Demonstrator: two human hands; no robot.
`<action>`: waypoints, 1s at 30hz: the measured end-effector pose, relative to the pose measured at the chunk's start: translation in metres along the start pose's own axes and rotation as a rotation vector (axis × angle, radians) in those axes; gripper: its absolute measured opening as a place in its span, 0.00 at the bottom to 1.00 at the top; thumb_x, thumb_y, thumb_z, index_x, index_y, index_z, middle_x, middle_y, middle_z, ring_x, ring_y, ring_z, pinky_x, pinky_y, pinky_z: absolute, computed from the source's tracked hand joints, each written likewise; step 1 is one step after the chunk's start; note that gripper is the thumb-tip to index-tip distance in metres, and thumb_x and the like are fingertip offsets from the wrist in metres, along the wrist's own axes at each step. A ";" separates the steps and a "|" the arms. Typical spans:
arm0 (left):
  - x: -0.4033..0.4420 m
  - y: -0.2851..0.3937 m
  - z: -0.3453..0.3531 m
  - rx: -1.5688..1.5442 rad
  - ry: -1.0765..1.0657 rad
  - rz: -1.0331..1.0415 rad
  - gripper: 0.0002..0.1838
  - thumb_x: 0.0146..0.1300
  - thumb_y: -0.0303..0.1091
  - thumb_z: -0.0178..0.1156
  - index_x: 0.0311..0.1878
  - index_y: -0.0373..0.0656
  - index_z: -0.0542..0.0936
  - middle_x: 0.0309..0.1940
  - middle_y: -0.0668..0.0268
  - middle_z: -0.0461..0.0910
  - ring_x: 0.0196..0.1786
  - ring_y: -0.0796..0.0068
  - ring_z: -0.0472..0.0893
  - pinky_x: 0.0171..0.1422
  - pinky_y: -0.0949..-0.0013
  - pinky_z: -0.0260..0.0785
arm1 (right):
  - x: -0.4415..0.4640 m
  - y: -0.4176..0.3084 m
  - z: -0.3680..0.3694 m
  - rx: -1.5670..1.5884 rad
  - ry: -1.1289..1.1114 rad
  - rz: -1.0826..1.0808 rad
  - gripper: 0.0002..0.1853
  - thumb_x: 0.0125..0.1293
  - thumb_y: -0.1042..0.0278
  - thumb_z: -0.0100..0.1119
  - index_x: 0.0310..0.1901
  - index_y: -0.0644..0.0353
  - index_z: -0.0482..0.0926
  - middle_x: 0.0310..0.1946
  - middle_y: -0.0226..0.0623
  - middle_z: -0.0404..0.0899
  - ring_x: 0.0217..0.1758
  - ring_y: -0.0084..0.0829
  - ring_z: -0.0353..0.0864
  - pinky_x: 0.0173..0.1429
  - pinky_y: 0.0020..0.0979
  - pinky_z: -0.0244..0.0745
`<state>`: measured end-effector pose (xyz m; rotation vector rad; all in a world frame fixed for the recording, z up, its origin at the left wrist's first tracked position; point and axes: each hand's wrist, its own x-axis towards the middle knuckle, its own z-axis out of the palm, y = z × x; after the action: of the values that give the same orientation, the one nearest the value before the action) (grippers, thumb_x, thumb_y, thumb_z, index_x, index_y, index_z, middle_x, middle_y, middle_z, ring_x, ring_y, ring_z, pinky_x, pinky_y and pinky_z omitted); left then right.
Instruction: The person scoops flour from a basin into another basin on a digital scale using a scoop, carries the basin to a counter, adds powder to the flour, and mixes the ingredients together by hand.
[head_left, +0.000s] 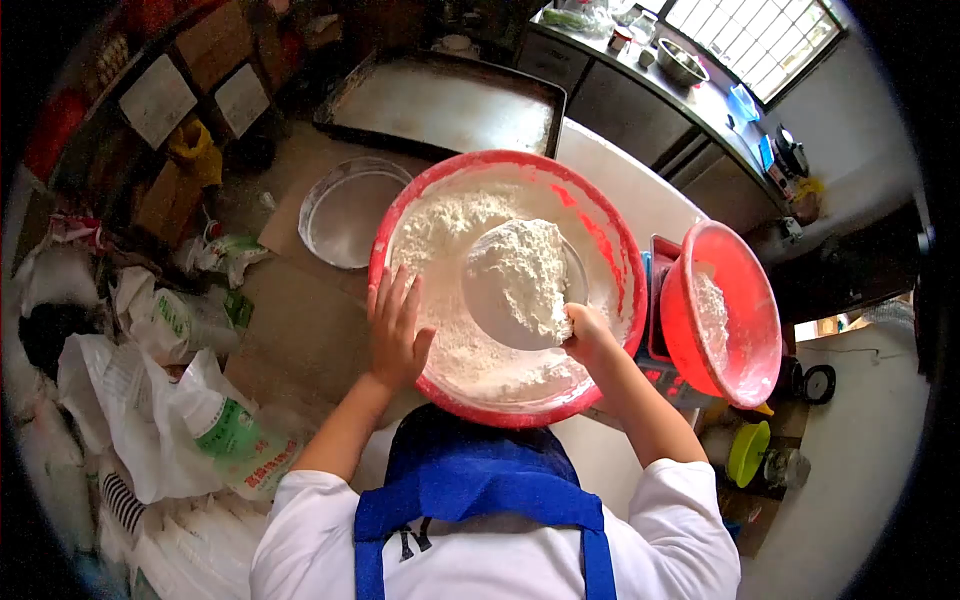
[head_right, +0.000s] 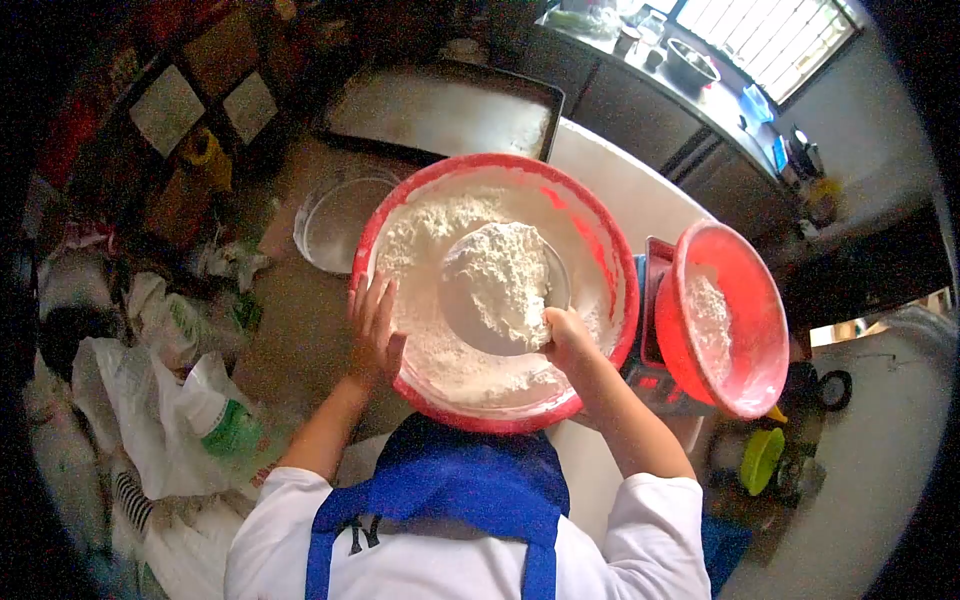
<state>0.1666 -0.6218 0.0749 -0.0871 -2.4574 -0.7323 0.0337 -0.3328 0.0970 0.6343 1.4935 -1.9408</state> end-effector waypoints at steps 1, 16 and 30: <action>-0.001 0.000 0.000 0.004 -0.009 -0.012 0.37 0.73 0.60 0.35 0.72 0.40 0.61 0.73 0.48 0.56 0.75 0.41 0.52 0.76 0.41 0.39 | 0.001 -0.003 -0.003 0.019 0.022 -0.008 0.18 0.56 0.80 0.46 0.50 0.74 0.71 0.39 0.48 0.78 0.39 0.42 0.84 0.40 0.46 0.83; 0.013 0.018 0.038 0.056 0.093 -0.061 0.36 0.75 0.59 0.30 0.68 0.37 0.69 0.71 0.48 0.60 0.75 0.44 0.55 0.76 0.47 0.47 | -0.096 -0.152 -0.107 0.111 -0.052 -0.271 0.13 0.66 0.73 0.45 0.44 0.71 0.77 0.39 0.43 0.82 0.41 0.32 0.84 0.46 0.34 0.81; -0.002 0.028 0.069 0.216 0.097 -0.148 0.26 0.76 0.44 0.40 0.70 0.38 0.66 0.72 0.47 0.59 0.74 0.42 0.56 0.76 0.49 0.48 | -0.103 -0.216 -0.394 -0.133 0.492 -0.505 0.37 0.51 0.86 0.39 0.66 0.53 0.66 0.54 0.47 0.75 0.48 0.41 0.82 0.36 0.42 0.86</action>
<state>0.1396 -0.5621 0.0395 0.2095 -2.4512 -0.5148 -0.0430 0.1061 0.2152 0.7674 2.2457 -2.1154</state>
